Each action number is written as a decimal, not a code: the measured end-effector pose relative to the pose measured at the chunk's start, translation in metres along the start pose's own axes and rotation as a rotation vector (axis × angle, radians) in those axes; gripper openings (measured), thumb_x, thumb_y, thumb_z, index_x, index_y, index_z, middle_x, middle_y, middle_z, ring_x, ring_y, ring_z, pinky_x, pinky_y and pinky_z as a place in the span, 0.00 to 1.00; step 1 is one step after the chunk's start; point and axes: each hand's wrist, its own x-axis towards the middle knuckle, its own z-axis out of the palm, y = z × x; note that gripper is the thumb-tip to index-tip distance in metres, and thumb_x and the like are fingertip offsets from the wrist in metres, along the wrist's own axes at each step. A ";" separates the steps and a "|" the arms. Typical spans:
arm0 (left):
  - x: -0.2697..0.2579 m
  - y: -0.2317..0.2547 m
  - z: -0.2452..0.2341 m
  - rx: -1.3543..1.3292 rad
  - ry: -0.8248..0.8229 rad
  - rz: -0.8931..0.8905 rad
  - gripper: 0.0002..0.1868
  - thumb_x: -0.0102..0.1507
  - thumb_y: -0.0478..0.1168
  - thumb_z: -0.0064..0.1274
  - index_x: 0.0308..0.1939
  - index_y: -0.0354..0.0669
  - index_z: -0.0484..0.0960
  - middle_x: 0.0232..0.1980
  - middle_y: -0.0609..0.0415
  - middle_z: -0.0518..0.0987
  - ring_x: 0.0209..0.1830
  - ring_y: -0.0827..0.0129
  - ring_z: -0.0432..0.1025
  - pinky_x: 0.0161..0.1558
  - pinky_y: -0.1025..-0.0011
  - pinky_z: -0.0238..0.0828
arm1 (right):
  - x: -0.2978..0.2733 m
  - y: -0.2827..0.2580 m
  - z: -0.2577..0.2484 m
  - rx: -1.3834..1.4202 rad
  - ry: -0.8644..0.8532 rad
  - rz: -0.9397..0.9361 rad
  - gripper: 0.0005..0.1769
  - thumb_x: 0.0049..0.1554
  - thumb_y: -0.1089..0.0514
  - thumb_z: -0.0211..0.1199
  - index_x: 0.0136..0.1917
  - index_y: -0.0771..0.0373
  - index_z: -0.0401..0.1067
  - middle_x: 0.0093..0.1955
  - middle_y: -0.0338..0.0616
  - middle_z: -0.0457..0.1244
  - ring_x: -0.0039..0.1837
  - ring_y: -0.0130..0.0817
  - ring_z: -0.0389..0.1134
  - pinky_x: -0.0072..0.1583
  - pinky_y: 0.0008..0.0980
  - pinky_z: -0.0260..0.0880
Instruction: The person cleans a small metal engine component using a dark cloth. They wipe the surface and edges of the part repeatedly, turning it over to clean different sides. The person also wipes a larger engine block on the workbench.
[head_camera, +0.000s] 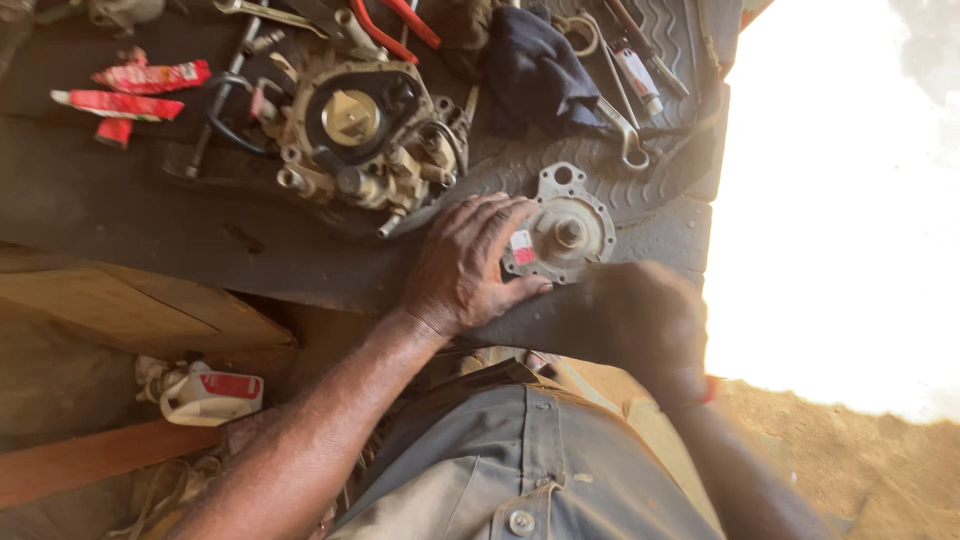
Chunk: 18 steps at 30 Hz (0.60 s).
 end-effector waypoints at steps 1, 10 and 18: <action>0.001 -0.002 0.001 -0.025 -0.001 0.014 0.43 0.54 0.56 0.71 0.66 0.41 0.71 0.66 0.43 0.75 0.68 0.50 0.68 0.71 0.52 0.61 | 0.005 0.006 -0.003 0.009 0.037 0.019 0.07 0.57 0.59 0.64 0.49 0.54 0.79 0.44 0.43 0.70 0.45 0.45 0.71 0.50 0.42 0.70; 0.023 0.034 -0.026 -0.024 0.089 0.272 0.33 0.61 0.37 0.62 0.70 0.43 0.69 0.71 0.45 0.73 0.67 0.53 0.73 0.65 0.60 0.74 | 0.011 0.017 -0.003 0.143 0.276 0.000 0.08 0.59 0.62 0.62 0.52 0.56 0.76 0.49 0.42 0.70 0.48 0.40 0.73 0.51 0.35 0.72; 0.043 0.031 -0.047 0.159 0.115 0.410 0.19 0.64 0.30 0.59 0.59 0.40 0.80 0.54 0.48 0.83 0.53 0.59 0.78 0.57 0.63 0.78 | 0.009 0.019 -0.002 0.011 0.276 0.072 0.04 0.60 0.59 0.66 0.49 0.56 0.77 0.45 0.43 0.70 0.45 0.43 0.72 0.48 0.38 0.70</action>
